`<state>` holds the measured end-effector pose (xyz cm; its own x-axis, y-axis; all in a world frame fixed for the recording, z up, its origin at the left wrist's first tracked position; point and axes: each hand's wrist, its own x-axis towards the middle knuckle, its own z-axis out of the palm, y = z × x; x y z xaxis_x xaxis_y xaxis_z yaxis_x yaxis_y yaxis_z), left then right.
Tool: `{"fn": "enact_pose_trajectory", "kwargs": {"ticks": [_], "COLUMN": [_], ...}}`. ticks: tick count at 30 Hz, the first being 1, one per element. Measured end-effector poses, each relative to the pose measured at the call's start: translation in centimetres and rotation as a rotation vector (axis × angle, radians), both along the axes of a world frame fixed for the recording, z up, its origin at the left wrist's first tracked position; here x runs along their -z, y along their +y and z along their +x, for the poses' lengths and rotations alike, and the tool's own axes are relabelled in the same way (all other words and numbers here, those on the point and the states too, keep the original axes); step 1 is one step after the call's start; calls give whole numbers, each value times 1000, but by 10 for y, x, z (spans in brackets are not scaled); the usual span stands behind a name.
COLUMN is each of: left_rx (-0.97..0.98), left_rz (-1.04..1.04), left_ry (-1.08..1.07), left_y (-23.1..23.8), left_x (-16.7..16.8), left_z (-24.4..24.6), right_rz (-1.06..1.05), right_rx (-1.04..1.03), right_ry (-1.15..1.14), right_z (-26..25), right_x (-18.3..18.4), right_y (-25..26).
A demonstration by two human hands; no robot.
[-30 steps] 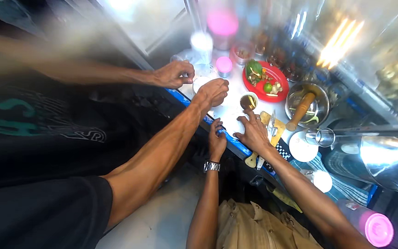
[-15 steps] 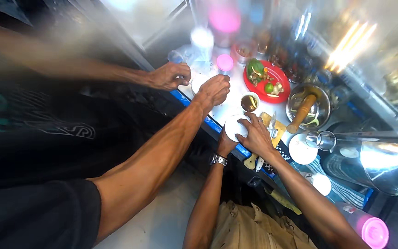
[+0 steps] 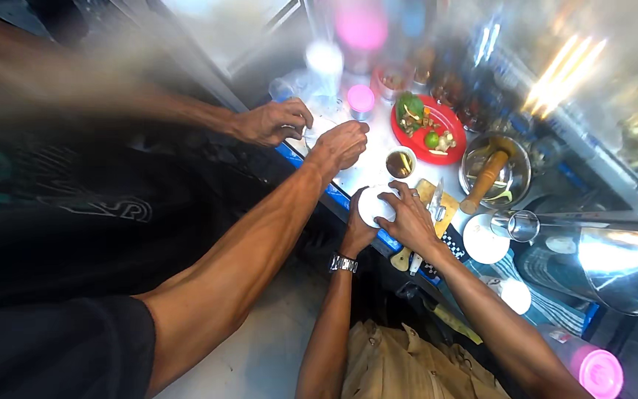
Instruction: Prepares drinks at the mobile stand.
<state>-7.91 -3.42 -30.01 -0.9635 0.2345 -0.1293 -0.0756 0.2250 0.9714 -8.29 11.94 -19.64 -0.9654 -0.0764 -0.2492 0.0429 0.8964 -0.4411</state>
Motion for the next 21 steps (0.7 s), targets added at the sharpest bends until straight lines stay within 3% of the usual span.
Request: {"fn": "enact_pose_trajectory", "kwargs": {"ticks": [5,11,21], "left_rx": [-283,-240,-253], "left_rz": [134,89,116], "left_ry": [-68,-195,-224], "left_y": [-16,-12,-10], "left_x": [1,-23,-20], "left_z": [14,13,13], "right_rz": [-12,-22,-28], "right_rx": [-7,-7,-10], "right_ry": [11,12,6], "right_z": [0,-1,1], "right_x": [3,1,-2], "right_y": [1,0,1]}}
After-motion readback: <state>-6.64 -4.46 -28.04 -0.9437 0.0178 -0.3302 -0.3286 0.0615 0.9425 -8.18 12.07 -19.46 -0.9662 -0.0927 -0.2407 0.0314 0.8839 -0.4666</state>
